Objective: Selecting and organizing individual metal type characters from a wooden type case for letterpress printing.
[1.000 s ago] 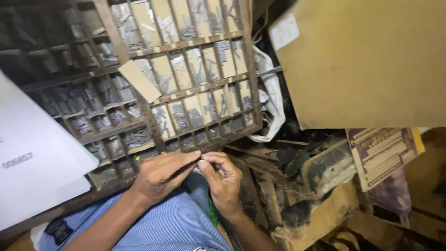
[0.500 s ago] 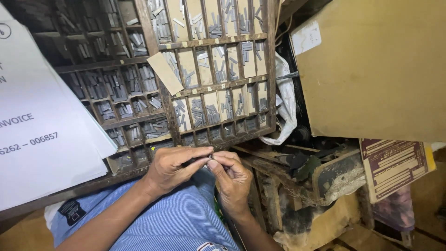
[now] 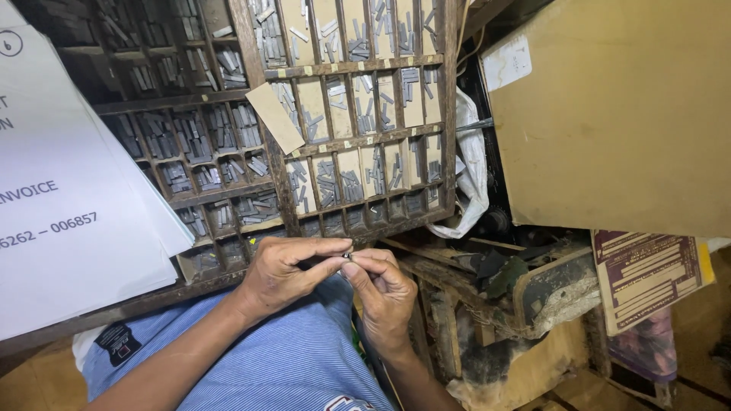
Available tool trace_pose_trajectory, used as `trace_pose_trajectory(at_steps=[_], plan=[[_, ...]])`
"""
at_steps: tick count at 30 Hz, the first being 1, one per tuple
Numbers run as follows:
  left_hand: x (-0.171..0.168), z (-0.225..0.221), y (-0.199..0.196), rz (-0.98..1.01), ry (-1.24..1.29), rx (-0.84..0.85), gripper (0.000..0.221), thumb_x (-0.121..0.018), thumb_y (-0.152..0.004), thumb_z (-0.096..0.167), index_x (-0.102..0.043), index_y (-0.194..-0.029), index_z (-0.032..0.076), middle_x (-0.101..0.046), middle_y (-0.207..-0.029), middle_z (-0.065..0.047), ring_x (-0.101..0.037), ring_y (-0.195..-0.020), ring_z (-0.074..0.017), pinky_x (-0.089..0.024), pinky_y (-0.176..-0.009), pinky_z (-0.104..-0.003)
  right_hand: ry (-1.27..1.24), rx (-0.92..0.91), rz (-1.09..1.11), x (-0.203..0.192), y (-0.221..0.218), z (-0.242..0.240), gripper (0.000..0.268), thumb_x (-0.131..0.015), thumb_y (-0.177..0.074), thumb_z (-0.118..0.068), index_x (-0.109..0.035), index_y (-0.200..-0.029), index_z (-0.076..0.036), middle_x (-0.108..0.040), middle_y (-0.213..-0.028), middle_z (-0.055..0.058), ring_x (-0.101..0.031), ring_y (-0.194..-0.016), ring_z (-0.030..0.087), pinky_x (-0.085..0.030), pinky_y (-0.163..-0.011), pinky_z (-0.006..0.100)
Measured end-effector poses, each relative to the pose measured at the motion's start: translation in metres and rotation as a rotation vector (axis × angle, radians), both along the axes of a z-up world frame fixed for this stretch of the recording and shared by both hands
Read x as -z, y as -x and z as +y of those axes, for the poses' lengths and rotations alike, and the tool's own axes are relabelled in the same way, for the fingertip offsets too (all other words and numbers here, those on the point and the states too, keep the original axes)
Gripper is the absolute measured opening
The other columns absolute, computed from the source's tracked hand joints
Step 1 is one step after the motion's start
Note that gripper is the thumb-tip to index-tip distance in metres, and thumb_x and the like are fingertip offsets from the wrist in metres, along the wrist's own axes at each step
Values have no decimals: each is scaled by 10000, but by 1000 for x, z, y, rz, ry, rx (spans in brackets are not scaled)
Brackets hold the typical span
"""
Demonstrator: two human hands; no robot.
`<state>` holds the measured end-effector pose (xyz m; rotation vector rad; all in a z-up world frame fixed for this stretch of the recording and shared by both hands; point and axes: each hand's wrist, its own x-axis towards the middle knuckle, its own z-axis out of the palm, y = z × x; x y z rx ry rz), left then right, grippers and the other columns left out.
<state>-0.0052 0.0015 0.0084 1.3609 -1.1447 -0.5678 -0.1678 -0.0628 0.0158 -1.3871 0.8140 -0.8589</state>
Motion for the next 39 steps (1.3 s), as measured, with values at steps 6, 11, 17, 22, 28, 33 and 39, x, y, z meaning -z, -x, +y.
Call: trace_pose_trajectory(at_steps=[6, 11, 17, 22, 28, 33, 39], plan=[[3, 1, 1, 23, -4, 6, 281, -829, -849, 90, -767, -1121, 56, -803, -1058, -97, -809, -915, -151, -659, -823, -206, -35, -11, -21, -4, -1, 0, 119, -760, -893, 7, -751, -1008, -22, -701, -1006, 109, -704, -976, 215, -617, -923, 274], [-4, 0, -3, -107, 13, 30, 270, -803, -874, 128, -765, -1136, 73, -807, -1064, -83, -816, -888, -161, -649, -791, -226, -42, 28, 6, -1, -1, -1, 83, -750, -890, 3, -740, -972, 2, -689, -979, 113, -676, -921, 190, -583, -845, 257], [-3, 3, -2, -164, 32, 19, 290, -807, -878, 125, -755, -1159, 75, -808, -1049, -82, -810, -840, -157, -648, -755, -227, -8, -6, 24, -7, -3, 2, 89, -728, -911, -2, -726, -1000, 0, -686, -998, 113, -684, -918, 186, -603, -823, 249], [-1, 1, -2, -245, 74, 66, 254, -771, -901, 147, -753, -1143, 73, -804, -1070, -69, -804, -875, -171, -618, -814, -263, -49, 38, 6, 3, -1, 0, 54, -706, -924, -25, -708, -973, -3, -668, -1003, 111, -647, -931, 171, -543, -841, 267], [-7, -1, -1, -170, 63, 134, 275, -742, -887, 81, -746, -1161, 57, -789, -1128, -105, -810, -982, -210, -658, -910, -290, -358, 48, -9, -4, 2, -4, 114, -729, -931, -120, -711, -967, -14, -718, -868, 74, -694, -740, 142, -584, -762, 257], [6, -1, -6, -196, 53, 116, 321, -745, -878, 66, -719, -1198, 67, -779, -1166, -123, -818, -988, -219, -675, -928, -280, -106, -1, 73, 10, 18, -24, 33, -631, -998, -45, -659, -989, -32, -712, -830, 49, -687, -695, 139, -607, -598, 197], [50, 6, -15, -225, 23, 75, 294, -745, -897, 53, -717, -1189, 77, -782, -1147, -145, -824, -965, -209, -702, -858, -261, 174, 204, 466, 30, 50, -89, 64, -632, -1003, -88, -679, -1024, -50, -624, -771, 1, -496, -583, 70, -416, -445, 170]])
